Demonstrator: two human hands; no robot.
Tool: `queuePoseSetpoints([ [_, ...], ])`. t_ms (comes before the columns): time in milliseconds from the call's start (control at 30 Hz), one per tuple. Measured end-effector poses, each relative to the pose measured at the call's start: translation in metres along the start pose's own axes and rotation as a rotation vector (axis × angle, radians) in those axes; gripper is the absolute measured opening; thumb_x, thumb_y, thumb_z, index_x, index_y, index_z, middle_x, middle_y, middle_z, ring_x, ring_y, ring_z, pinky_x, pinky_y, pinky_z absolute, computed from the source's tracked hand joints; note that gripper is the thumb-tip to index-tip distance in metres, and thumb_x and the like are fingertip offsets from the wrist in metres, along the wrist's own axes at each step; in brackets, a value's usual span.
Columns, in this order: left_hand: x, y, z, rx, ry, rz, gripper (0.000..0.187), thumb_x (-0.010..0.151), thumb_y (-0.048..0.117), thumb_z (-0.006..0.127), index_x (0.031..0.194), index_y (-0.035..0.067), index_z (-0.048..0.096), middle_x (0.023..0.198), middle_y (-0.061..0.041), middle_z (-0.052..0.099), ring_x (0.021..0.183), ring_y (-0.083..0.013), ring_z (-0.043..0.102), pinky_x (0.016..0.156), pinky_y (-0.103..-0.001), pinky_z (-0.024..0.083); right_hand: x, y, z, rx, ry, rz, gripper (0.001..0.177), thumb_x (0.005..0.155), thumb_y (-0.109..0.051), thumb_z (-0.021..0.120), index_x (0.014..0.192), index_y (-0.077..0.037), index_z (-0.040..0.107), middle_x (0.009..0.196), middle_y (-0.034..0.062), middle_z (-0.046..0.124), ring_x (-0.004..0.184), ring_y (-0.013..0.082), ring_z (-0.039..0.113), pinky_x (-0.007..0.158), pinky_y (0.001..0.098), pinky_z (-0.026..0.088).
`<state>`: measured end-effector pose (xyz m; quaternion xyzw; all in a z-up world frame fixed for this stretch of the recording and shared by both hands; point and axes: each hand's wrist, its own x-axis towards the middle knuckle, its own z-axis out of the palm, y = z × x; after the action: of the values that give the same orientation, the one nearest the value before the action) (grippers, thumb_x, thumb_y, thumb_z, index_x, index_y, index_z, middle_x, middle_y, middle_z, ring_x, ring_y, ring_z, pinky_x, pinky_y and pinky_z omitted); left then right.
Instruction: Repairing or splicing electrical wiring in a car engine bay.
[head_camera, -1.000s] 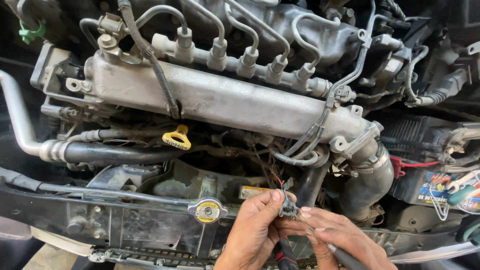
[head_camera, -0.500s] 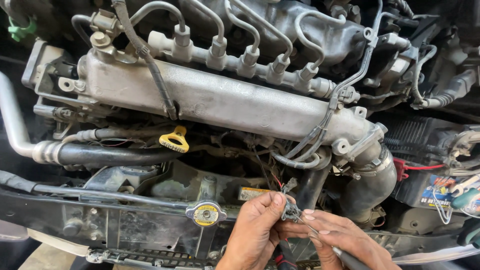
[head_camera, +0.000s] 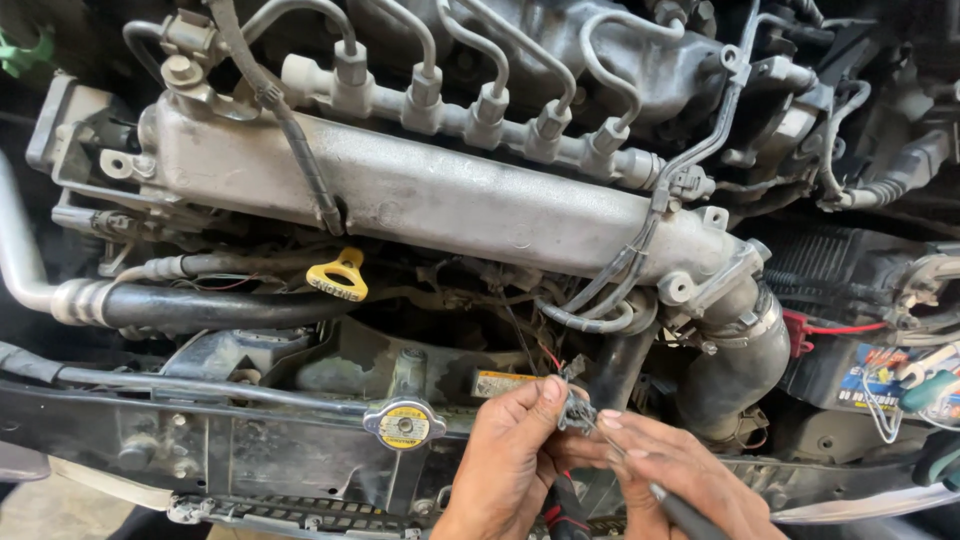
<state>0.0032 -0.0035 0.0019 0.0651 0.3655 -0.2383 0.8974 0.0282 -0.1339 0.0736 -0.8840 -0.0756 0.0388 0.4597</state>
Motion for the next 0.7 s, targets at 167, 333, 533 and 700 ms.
queuePoseSetpoints([
  [167, -0.006, -0.004, -0.002, -0.022, 0.018, -0.007, 0.037, 0.107, 0.03, 0.053, 0.103, -0.006, 0.063, 0.094, -0.017, 0.074, 0.082, -0.0257, 0.076, 0.08, -0.038, 0.065, 0.008, -0.023, 0.0, -0.129, 0.06, 0.053, 0.014, 0.092, 0.0, 0.074, 0.097, -0.006, 0.061, 0.103, 0.0179, 0.077, 0.096, 0.0268, 0.081, 0.085, 0.035, 0.064],
  [333, 0.0, 0.0, 0.003, -0.019, -0.008, 0.02, 0.036, 0.106, 0.031, 0.055, 0.106, -0.003, 0.065, 0.093, -0.015, 0.075, 0.08, -0.0233, 0.076, 0.076, -0.037, 0.063, 0.011, -0.018, -0.007, -0.197, -0.067, 0.016, 0.016, 0.09, -0.003, 0.074, 0.098, -0.006, 0.06, 0.102, 0.0149, 0.079, 0.098, 0.0236, 0.08, 0.083, 0.031, 0.063],
  [533, -0.001, 0.0, 0.005, 0.004, 0.015, 0.027, 0.035, 0.104, 0.031, 0.056, 0.108, -0.003, 0.066, 0.092, -0.014, 0.075, 0.081, -0.0229, 0.076, 0.077, -0.039, 0.065, 0.004, -0.014, -0.003, -0.138, -0.009, 0.054, 0.014, 0.091, -0.002, 0.073, 0.099, -0.006, 0.062, 0.104, 0.0156, 0.079, 0.093, 0.0205, 0.082, 0.079, 0.0299, 0.064],
  [700, -0.001, -0.005, -0.001, 0.0, 0.004, 0.02, 0.035, 0.105, 0.031, 0.056, 0.109, -0.003, 0.066, 0.091, -0.017, 0.075, 0.081, -0.027, 0.076, 0.078, -0.04, 0.065, -0.054, 0.004, -0.039, -0.025, -0.17, -0.041, 0.017, 0.092, -0.003, 0.071, 0.108, -0.007, 0.066, 0.108, 0.0172, 0.078, 0.098, 0.0229, 0.08, 0.09, 0.0344, 0.063],
])
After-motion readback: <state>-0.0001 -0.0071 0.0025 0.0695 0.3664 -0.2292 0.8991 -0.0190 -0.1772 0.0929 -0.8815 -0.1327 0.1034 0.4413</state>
